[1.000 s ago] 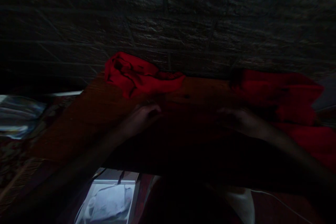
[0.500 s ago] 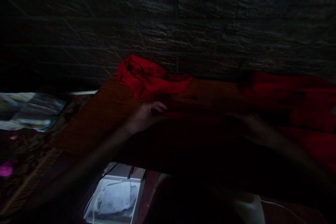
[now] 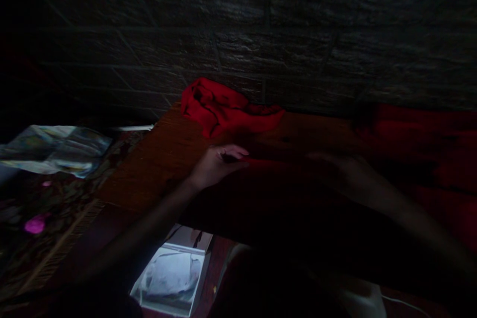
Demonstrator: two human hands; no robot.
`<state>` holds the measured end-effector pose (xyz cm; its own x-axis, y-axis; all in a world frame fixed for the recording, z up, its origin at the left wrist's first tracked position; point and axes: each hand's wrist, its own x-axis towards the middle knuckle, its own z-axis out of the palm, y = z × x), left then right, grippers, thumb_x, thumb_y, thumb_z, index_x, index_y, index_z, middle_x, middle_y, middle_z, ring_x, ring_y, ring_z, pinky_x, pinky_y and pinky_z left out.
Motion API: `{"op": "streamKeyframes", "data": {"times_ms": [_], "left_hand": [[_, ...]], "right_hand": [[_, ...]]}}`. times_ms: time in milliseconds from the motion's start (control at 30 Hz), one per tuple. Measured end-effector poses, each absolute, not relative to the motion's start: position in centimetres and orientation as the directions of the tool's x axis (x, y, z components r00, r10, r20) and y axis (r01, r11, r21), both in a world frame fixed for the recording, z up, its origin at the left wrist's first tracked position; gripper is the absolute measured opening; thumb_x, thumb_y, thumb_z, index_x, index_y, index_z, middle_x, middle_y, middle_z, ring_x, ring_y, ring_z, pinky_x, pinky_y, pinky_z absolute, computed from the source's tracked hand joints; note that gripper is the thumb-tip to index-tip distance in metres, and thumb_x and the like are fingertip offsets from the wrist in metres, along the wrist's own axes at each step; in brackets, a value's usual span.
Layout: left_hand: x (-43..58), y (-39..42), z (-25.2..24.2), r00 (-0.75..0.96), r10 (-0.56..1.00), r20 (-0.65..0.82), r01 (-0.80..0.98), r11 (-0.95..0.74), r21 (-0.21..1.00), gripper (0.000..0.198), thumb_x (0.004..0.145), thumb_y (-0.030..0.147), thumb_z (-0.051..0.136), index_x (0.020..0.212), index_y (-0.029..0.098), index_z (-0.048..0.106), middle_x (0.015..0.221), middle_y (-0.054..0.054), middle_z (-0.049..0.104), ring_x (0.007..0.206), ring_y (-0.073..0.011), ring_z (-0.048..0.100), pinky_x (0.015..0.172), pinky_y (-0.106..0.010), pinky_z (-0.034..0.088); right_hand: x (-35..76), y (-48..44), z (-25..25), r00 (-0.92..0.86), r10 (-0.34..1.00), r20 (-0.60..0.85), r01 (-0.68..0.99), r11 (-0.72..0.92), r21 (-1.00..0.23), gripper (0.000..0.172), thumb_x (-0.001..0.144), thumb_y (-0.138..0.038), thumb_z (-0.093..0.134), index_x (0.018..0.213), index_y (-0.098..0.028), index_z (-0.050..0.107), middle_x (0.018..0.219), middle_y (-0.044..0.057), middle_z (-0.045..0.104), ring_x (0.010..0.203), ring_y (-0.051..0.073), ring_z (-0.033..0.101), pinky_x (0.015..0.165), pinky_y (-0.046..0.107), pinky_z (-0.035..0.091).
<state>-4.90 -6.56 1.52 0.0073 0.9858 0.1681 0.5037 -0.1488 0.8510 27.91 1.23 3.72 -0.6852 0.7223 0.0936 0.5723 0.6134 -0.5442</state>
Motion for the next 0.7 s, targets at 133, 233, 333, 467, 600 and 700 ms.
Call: {"op": "streamKeyframes", "data": {"times_ms": [133,233,333,467,600,700], "left_hand": [[-5.2,-6.4,1.6,0.034,0.995,0.092,0.418,-0.098,0.903,0.023,0.076,0.034,0.075,0.089,0.016,0.073,0.105,-0.007,0.073,0.084,-0.0177,0.068,0.078,-0.028,0.054],[-5.2,-6.3,1.7,0.067,0.995,0.08,0.395,-0.1,0.913,0.022,0.077,0.035,0.074,0.087,0.016,0.074,0.115,-0.008,0.071,0.089,-0.0186,0.068,0.079,-0.028,0.054],[-5.1,-6.2,1.8,0.068,0.997,0.046,0.369,-0.068,0.927,0.035,0.077,0.034,0.075,0.107,0.016,0.071,0.098,-0.006,0.074,0.081,-0.0167,0.067,0.074,-0.026,0.053],[-5.1,-6.2,1.5,0.048,0.998,0.029,0.329,-0.043,0.943,0.051,0.074,0.031,0.077,0.121,0.016,0.065,0.09,-0.004,0.074,0.071,-0.0135,0.064,0.067,-0.023,0.051],[-4.6,-6.1,1.2,0.05,0.999,-0.014,0.288,-0.001,0.958,0.052,0.073,0.035,0.079,0.12,0.016,0.065,0.09,-0.004,0.074,0.074,-0.0148,0.066,0.069,-0.024,0.052],[-4.1,-6.0,1.3,0.017,0.999,-0.047,0.25,0.041,0.967,0.043,0.072,0.04,0.079,0.108,0.016,0.07,0.095,-0.005,0.075,0.081,-0.0172,0.068,0.074,-0.026,0.053]], "right_hand": [[26.4,1.4,3.8,-0.695,0.715,0.079,0.563,0.609,-0.558,0.034,0.092,-0.039,0.057,0.122,-0.026,0.064,0.124,0.004,0.067,0.108,0.026,0.066,0.096,0.043,0.053],[23.8,1.3,4.2,-0.743,0.66,0.11,0.5,0.657,-0.565,0.035,0.093,-0.04,0.059,0.125,-0.027,0.063,0.127,0.003,0.065,0.112,0.024,0.064,0.098,0.041,0.051],[20.9,1.4,4.1,-0.791,0.6,0.123,0.445,0.701,-0.556,0.037,0.092,-0.037,0.062,0.126,-0.023,0.062,0.127,0.004,0.064,0.114,0.025,0.062,0.1,0.042,0.048],[19.0,1.7,3.2,-0.806,0.578,0.126,0.4,0.689,-0.604,0.026,0.092,-0.029,0.063,0.117,-0.022,0.067,0.118,0.004,0.069,0.107,0.022,0.065,0.096,0.038,0.05],[19.0,1.7,2.3,-0.793,0.594,0.134,0.365,0.639,-0.677,0.015,0.093,-0.022,0.06,0.102,-0.022,0.072,0.105,0.001,0.073,0.094,0.018,0.068,0.087,0.032,0.05],[19.0,1.5,2.4,-0.759,0.617,0.206,0.341,0.648,-0.681,0.012,0.092,-0.021,0.062,0.1,-0.021,0.071,0.104,0.001,0.073,0.095,0.017,0.067,0.089,0.031,0.048]]}}
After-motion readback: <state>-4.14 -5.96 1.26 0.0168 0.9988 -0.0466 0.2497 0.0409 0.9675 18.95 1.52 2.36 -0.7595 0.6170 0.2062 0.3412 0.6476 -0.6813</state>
